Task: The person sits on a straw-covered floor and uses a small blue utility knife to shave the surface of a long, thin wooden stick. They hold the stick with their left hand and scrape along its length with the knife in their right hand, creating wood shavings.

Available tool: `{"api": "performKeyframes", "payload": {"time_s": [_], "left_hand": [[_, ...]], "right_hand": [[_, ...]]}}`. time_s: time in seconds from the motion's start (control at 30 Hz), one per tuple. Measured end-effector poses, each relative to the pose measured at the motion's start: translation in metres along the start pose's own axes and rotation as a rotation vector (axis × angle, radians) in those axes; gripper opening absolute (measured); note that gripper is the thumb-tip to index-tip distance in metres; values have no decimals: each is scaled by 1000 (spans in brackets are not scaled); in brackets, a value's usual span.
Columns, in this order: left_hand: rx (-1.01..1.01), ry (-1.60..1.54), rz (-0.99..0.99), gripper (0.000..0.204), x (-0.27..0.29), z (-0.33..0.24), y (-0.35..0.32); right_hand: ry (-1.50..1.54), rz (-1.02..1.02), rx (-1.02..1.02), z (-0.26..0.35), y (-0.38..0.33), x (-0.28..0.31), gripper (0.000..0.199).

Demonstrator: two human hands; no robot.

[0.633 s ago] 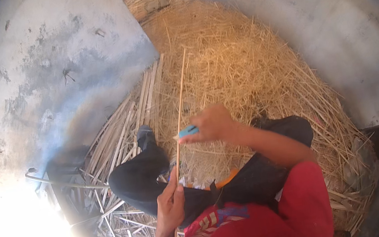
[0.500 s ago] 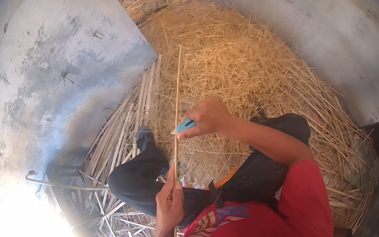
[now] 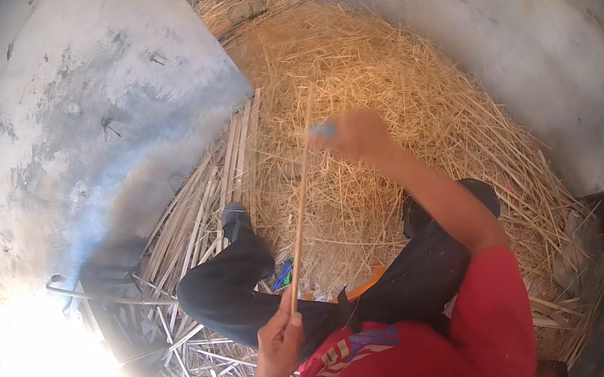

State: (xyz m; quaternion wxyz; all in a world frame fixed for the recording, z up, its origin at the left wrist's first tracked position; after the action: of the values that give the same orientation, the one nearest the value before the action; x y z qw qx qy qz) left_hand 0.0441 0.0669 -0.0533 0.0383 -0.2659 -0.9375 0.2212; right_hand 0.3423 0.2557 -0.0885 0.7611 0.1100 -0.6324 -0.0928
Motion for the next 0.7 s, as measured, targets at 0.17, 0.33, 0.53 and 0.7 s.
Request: {"api": "performKeyframes", "payload": {"time_s": [0.17,0.33,0.53,0.7], "left_hand": [[46,-503,279,49,-14,29,-32],[84,-769,141,49,3,31,-1],[39,-756,193,47,-2,13,8],[67,-677,108,49,-12,18,6]], "right_hand": [[103,0,-746,-176,4,22,77],[323,108,-242,3,-24,21,77],[305,-105,254,119,-66,57,71],[255,-18,43,68,-39,30,66]]}}
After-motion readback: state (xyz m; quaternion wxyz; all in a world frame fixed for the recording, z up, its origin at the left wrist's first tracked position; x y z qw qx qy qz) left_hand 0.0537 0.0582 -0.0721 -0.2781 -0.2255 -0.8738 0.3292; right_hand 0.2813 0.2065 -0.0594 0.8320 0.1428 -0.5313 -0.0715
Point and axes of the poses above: each hand's wrist, its own y-axis towards the middle knuckle, its own x-axis out of the back of the hand, z = x × y, the point moved 9 cm from there along y, towards the middle knuckle
